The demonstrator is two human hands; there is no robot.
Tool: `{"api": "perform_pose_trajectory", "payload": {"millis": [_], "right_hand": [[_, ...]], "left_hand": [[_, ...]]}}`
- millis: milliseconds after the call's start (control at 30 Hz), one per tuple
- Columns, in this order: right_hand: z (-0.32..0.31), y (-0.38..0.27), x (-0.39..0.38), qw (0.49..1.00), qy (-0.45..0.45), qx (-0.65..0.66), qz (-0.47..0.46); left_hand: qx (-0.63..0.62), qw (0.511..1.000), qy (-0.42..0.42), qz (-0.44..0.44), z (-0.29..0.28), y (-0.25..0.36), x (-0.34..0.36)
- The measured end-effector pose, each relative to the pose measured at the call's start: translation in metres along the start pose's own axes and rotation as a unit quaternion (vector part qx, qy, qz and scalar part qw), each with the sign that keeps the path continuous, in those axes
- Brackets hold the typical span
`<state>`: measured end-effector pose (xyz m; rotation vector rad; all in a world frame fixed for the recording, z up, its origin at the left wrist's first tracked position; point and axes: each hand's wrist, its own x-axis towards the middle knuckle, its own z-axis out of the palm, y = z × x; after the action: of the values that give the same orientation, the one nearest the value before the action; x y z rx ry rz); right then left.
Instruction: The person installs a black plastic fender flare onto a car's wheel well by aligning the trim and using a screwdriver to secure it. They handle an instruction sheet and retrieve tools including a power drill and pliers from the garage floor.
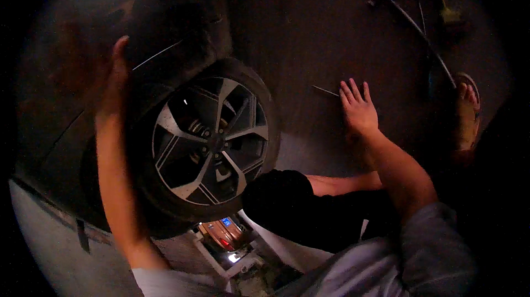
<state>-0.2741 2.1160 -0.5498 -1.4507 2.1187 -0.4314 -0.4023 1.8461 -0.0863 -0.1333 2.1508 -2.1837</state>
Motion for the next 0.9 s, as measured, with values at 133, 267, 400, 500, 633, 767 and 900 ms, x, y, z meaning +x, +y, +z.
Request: {"api": "perform_pose_trajectory", "payload": {"millis": [133, 267, 400, 500, 633, 767, 900], "right_hand": [[-0.010, -0.014, 0.006, 1.000, -0.007, 0.001, 0.000], [-0.019, -0.015, 0.034, 0.998, 0.022, 0.045, 0.034], [-0.071, -0.042, 0.075, 0.974, 0.111, 0.174, 0.095], [-0.141, -0.081, 0.106, 0.928, 0.229, 0.290, 0.040], [-0.247, -0.123, 0.148, 0.823, 0.414, 0.375, -0.106], [-0.325, -0.134, 0.180, 0.685, 0.554, 0.440, -0.175], [-0.352, -0.157, 0.206, 0.608, 0.599, 0.498, -0.152]], "left_hand": [[-0.065, 0.997, 0.002, 0.051, 0.059, -0.016, -0.041], [-0.353, 0.933, 0.055, 0.040, 0.052, -0.026, -0.055], [-0.573, 0.796, 0.111, -0.163, 0.030, 0.042, -0.139], [-0.630, 0.499, -0.007, -0.595, 0.026, 0.085, -0.202], [-0.623, 0.306, 0.157, -0.702, 0.054, 0.086, -0.187], [-0.613, 0.214, 0.146, -0.747, 0.060, 0.046, -0.151], [-0.639, 0.199, 0.205, -0.714, 0.076, 0.034, -0.151]]}}
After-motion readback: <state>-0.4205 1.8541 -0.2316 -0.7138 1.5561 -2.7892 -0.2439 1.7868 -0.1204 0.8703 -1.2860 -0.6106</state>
